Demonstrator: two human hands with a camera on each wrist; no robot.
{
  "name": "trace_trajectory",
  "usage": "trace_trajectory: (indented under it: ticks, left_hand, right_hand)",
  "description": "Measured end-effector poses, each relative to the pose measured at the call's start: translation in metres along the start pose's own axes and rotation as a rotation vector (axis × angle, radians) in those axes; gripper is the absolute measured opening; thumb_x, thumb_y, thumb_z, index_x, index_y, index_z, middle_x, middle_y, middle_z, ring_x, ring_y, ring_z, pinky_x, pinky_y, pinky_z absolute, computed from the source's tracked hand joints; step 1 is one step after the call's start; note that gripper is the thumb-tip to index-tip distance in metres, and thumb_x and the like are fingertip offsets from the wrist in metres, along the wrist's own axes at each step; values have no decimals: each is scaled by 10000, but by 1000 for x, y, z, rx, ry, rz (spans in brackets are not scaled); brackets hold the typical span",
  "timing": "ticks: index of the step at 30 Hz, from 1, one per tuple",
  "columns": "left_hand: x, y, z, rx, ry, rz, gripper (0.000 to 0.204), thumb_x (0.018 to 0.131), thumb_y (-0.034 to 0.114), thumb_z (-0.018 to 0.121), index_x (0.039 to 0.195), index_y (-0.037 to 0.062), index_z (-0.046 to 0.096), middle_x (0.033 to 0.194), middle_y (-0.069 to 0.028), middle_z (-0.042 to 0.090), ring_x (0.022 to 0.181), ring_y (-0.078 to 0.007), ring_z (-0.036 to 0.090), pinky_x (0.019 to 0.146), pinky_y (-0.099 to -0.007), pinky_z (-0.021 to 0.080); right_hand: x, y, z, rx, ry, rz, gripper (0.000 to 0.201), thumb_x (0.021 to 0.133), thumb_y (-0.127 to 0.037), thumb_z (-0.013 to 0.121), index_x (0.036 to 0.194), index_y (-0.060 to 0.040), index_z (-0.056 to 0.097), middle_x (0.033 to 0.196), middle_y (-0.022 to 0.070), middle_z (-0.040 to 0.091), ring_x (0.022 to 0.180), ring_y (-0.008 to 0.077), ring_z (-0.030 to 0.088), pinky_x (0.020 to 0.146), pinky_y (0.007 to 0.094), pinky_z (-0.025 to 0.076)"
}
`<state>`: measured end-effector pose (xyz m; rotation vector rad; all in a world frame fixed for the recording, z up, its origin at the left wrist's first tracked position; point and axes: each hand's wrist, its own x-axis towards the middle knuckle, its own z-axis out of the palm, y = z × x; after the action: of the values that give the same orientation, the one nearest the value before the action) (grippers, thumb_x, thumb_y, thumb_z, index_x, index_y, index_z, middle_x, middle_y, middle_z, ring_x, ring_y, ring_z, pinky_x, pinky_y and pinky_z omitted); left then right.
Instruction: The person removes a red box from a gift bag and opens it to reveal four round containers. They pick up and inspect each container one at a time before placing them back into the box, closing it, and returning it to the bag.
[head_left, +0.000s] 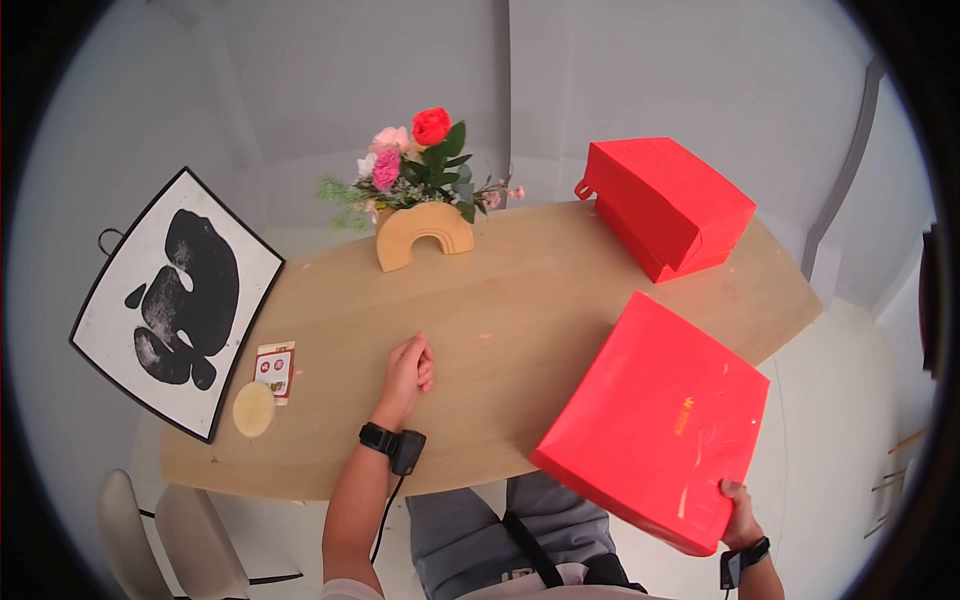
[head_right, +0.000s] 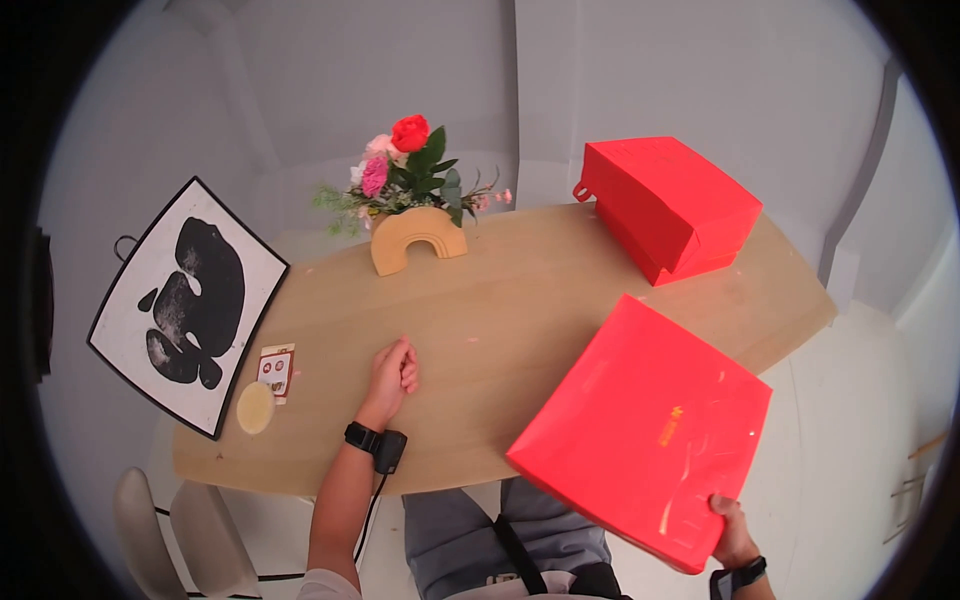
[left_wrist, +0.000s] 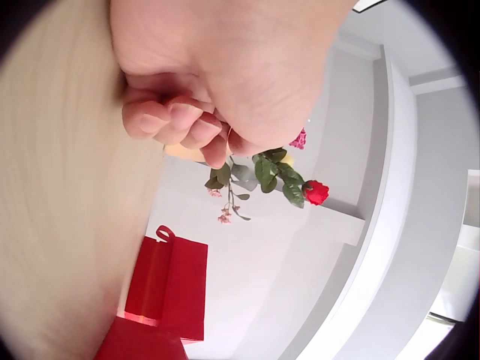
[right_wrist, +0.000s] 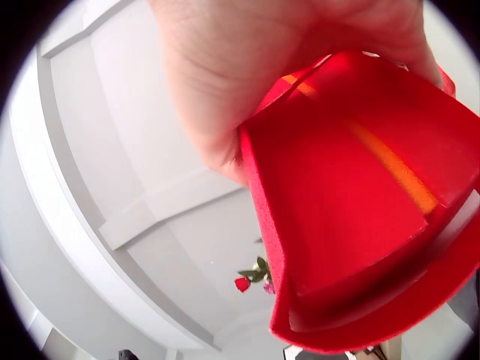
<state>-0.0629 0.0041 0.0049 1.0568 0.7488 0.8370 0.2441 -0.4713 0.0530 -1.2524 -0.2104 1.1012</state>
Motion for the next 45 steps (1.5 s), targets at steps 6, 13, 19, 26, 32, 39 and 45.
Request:
trace_trajectory:
  ticks: [6,13,19,26,32,39,45]
  left_hand:
    - [-1,11,-46,-9,-108,62,481,1050,446,406,938,41,641,781,-36,570,755,-131,558,658,-312,474]
    - [-2,34,-79,-149,14,239,564,1031,474,372,1076,-12,654,1016,-113,672,1035,-219,611,931,-365,461]
    - [7,29,-85,-200,300,366,532,1028,447,455,1221,-28,594,1132,-128,657,1131,-230,607,997,-390,488]
    - [2,41,-92,-276,201,263,587,1018,497,459,1301,-10,542,1206,-152,644,1101,-239,655,932,-381,550]
    - [1,50,-85,-217,234,198,650,988,560,457,1299,-3,549,1237,-140,642,1100,-247,654,922,-369,541]
    - [27,52,-85,-140,208,215,685,958,600,482,1307,16,557,1227,-126,633,1082,-232,629,919,-342,514]
    - [18,72,-74,-23,165,19,841,962,719,415,1459,41,444,1415,-129,541,1253,-276,562,1042,-401,479]
  right_hand:
    - [26,21,88,-85,-170,94,760,909,-426,701,1466,-16,384,1392,145,548,1264,283,569,1087,463,464]
    - [73,18,189,-389,-391,333,783,972,-434,653,1514,-20,268,1400,133,538,1215,256,608,929,419,578]
    - [106,5,251,-735,-781,174,960,936,-517,658,1528,25,131,1268,161,615,946,211,709,733,332,610]
    - [144,-49,252,-1332,-1050,-1,739,941,-575,623,1410,-9,538,830,90,746,724,187,730,710,264,561]
    - [215,-86,226,-725,-442,-371,407,955,-356,700,699,-42,668,587,-19,560,484,47,474,454,210,334]
    - [359,-37,220,-486,-804,36,465,1008,-418,608,1224,-6,621,1089,67,692,947,87,657,713,225,536]
    - [374,-31,230,-306,-951,84,469,1015,-454,586,1235,-42,541,1132,19,633,959,72,644,829,233,553]
